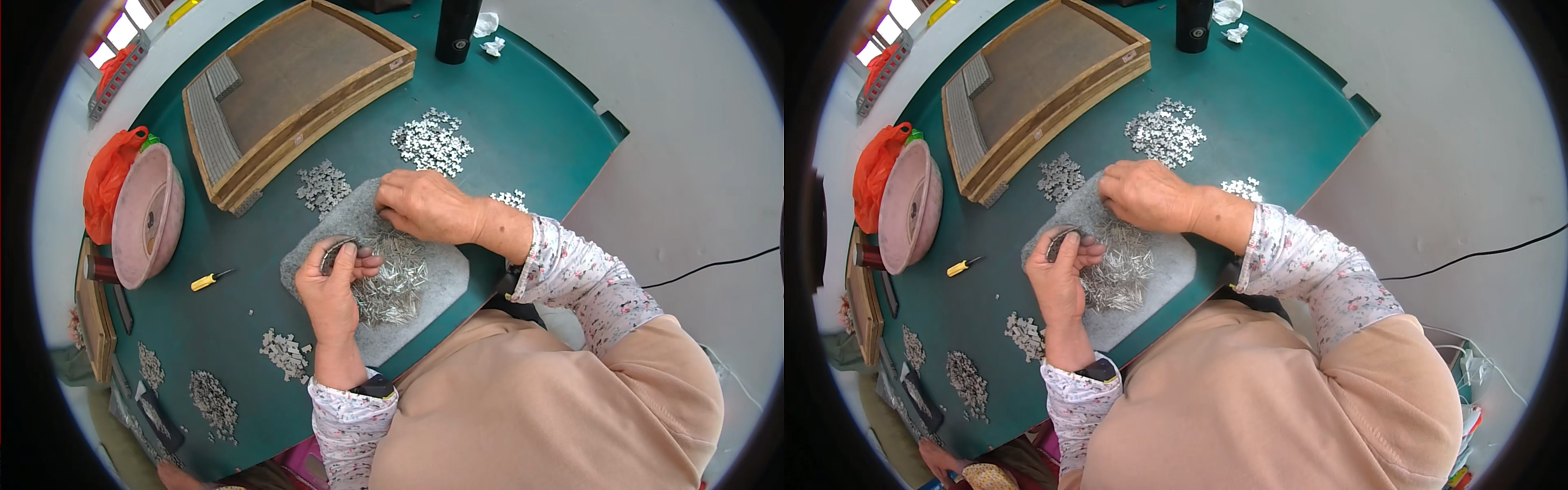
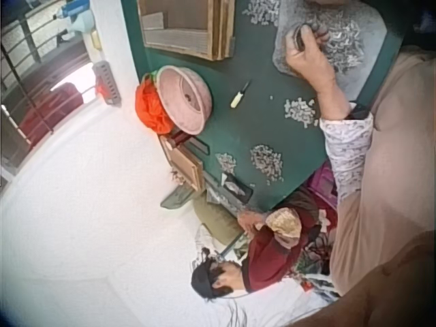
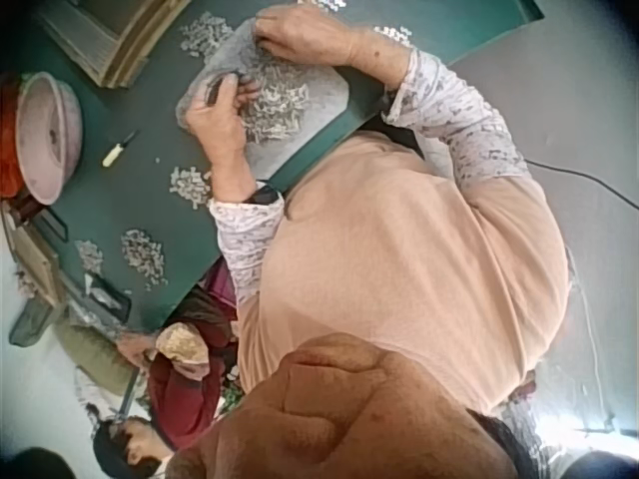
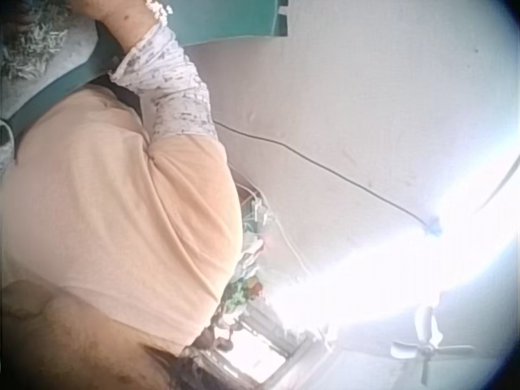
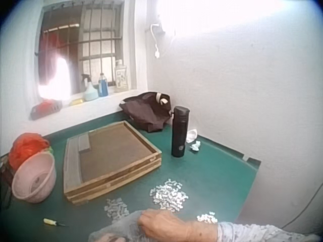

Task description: Sorting small snowflake-shaped metal parts from a large pile into smaller groups on a workbench.

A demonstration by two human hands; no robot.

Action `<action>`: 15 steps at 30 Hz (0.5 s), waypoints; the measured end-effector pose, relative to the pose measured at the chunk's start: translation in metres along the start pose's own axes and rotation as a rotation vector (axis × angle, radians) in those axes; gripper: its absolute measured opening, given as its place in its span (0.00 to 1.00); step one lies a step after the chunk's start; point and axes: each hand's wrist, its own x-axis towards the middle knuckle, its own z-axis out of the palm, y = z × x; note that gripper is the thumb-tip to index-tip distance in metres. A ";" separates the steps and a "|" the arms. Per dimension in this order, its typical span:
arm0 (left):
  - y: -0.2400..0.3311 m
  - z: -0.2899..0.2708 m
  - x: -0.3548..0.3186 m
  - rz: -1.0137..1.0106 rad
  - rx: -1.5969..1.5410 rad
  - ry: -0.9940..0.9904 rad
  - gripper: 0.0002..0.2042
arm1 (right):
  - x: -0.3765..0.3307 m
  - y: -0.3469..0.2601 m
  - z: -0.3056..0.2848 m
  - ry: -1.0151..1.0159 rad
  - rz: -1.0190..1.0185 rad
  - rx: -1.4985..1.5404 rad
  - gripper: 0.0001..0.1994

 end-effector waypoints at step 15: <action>-0.001 0.003 -0.001 0.069 0.066 -0.050 0.05 | 0.011 -0.031 0.006 0.172 0.239 0.630 0.06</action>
